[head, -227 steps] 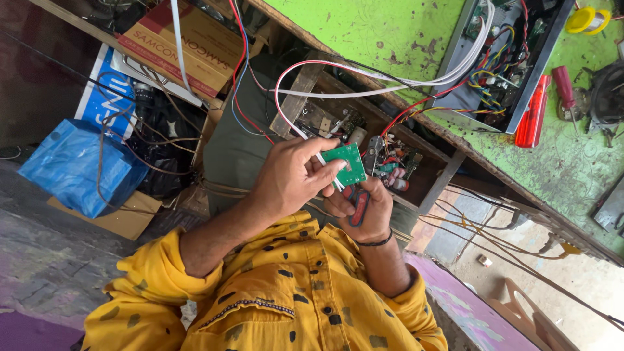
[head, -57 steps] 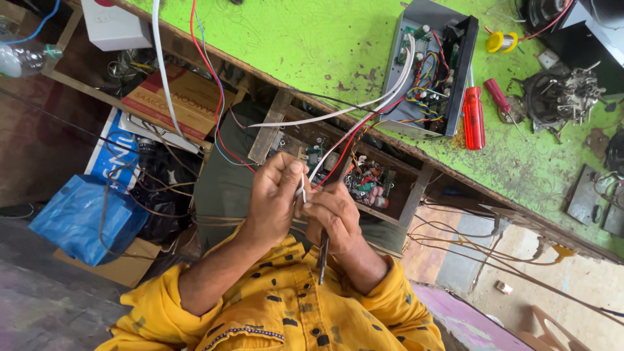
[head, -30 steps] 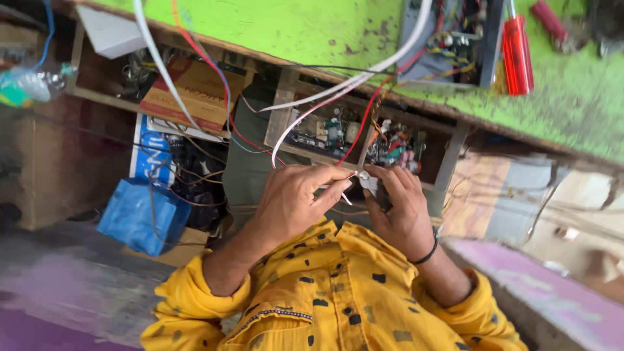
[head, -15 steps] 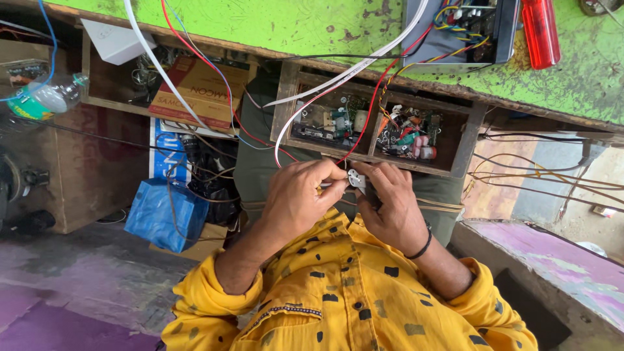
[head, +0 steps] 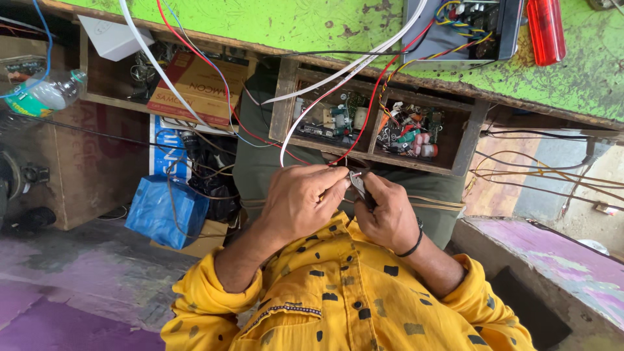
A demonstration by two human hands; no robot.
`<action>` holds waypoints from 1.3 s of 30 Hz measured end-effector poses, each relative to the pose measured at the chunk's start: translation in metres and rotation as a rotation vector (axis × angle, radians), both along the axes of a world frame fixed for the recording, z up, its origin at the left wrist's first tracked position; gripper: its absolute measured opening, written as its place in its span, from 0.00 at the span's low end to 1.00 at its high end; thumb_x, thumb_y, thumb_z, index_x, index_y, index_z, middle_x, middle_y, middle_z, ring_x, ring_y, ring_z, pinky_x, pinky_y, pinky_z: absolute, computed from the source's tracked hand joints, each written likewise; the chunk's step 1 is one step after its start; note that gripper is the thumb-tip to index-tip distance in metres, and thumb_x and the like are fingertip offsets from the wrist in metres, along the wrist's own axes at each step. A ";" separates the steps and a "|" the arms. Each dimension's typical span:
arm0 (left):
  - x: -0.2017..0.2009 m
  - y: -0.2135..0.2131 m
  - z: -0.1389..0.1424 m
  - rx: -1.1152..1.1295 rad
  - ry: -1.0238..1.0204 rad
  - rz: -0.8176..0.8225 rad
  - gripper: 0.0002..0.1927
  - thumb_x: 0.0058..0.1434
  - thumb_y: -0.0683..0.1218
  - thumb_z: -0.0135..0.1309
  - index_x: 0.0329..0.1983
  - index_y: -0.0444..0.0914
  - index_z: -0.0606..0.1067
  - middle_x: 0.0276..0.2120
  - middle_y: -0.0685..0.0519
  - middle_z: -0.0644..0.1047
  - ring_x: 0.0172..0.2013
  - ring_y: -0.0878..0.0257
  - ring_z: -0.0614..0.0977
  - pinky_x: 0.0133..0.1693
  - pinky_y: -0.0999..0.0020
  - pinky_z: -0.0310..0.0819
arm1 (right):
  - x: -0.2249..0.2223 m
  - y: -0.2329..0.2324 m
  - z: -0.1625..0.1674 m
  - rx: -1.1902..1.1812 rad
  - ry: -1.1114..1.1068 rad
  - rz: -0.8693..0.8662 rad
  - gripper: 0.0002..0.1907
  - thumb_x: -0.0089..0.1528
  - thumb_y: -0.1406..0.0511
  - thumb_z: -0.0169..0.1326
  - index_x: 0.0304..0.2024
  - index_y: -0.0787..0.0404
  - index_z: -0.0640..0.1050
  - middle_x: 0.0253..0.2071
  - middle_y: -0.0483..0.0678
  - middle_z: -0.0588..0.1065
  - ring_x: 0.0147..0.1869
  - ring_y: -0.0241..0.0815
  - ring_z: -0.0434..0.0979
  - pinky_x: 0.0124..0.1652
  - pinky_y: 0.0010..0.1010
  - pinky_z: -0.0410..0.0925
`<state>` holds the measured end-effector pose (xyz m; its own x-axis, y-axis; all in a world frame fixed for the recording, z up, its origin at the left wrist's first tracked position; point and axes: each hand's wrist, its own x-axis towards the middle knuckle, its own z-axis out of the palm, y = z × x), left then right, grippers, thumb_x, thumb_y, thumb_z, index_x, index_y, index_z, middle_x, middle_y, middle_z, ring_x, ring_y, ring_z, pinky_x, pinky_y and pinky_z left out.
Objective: The person strips and twists wires, then connects them to a car stereo unit. They test the stereo by turning knobs and pressing buttons, confirming the display lights up.
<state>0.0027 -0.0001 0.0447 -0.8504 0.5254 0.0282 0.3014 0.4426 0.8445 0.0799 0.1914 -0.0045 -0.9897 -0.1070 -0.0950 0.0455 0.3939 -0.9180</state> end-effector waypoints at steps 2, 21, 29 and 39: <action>-0.002 -0.005 -0.003 0.071 0.013 -0.032 0.10 0.65 0.44 0.58 0.45 0.33 0.81 0.33 0.44 0.82 0.30 0.50 0.84 0.31 0.61 0.76 | 0.004 0.002 -0.008 -0.047 -0.078 0.029 0.10 0.55 0.75 0.53 0.40 0.65 0.76 0.28 0.52 0.73 0.25 0.45 0.71 0.28 0.34 0.64; 0.014 -0.004 -0.033 0.656 -0.628 0.157 0.13 0.69 0.45 0.58 0.50 0.33 0.73 0.42 0.52 0.83 0.47 0.67 0.85 0.49 0.73 0.80 | -0.012 0.002 0.003 -0.371 0.016 -0.240 0.06 0.68 0.70 0.56 0.47 0.65 0.75 0.42 0.48 0.77 0.43 0.37 0.76 0.45 0.30 0.70; 0.009 0.005 -0.024 0.287 -0.197 0.182 0.10 0.64 0.43 0.63 0.45 0.35 0.78 0.38 0.50 0.84 0.40 0.65 0.87 0.41 0.71 0.80 | -0.017 -0.006 0.018 0.165 0.224 -0.024 0.17 0.58 0.74 0.58 0.50 0.66 0.73 0.39 0.56 0.73 0.44 0.59 0.73 0.45 0.44 0.65; 0.005 -0.001 -0.021 0.136 -0.017 0.081 0.06 0.60 0.40 0.66 0.39 0.36 0.81 0.32 0.49 0.83 0.32 0.56 0.83 0.37 0.64 0.73 | -0.015 -0.005 0.017 0.103 0.145 0.047 0.17 0.57 0.73 0.57 0.49 0.66 0.73 0.39 0.57 0.73 0.43 0.61 0.73 0.44 0.45 0.65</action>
